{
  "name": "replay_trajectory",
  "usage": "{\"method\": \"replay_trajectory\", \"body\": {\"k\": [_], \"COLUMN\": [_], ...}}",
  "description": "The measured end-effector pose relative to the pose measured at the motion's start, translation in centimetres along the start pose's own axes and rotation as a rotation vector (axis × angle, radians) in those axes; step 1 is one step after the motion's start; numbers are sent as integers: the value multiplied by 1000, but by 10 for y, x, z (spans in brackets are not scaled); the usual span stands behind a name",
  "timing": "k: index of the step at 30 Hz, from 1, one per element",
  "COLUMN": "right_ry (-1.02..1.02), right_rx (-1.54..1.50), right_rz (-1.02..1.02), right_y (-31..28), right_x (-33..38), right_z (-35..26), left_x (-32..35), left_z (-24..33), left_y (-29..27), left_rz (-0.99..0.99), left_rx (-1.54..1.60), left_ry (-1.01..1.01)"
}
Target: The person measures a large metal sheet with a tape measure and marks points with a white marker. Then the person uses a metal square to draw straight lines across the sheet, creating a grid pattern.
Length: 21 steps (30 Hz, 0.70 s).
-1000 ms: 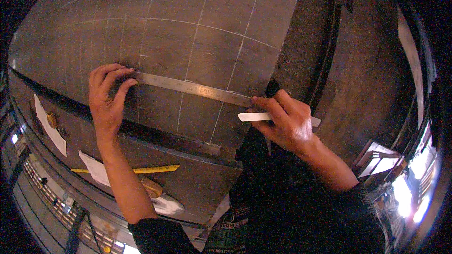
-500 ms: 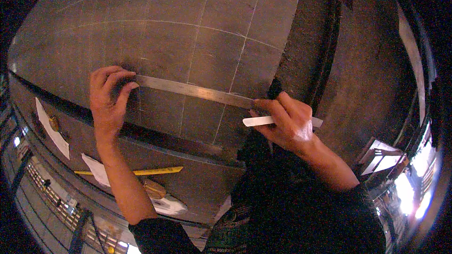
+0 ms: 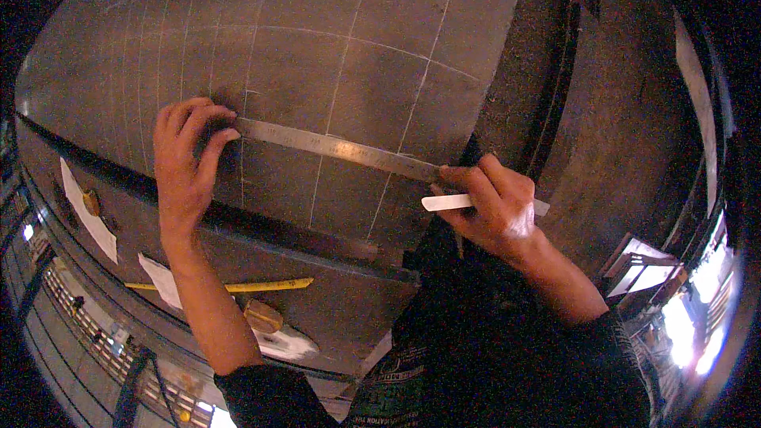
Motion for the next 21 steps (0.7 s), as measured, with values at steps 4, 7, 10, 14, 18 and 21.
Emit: {"method": "replay_trajectory", "body": {"k": [4, 7, 10, 14, 18, 21], "right_ry": [12, 31, 43, 28, -1, 14], "right_rx": [14, 23, 31, 40, 45, 39], "right_rz": [-33, -42, -45, -42, 20, 5], "right_y": [-2, -3, -5, -1, -2, -2], "right_x": [1, 2, 3, 5, -1, 0], "right_z": [5, 5, 3, 5, 3, 2], "left_x": [-5, -9, -8, -9, -9, -7], "left_z": [-2, 3, -1, 2, 1, 0], "left_y": [-1, -2, 3, 1, 4, 4], "left_rz": [-17, -14, 6, -27, -12, 2], "left_rx": [-15, -11, -4, -8, -16, -40], "left_ry": [15, 24, 38, 13, 12, 18]}}
Point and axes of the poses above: each hand's wrist, its own x-axis away from the middle knuckle, its own y-axis out of the palm, z = x × y, the point moved 1 cm from there along -x, towards the middle knuckle, and after that the axes turned 2 degrees about -x, right-handed, at the moved point
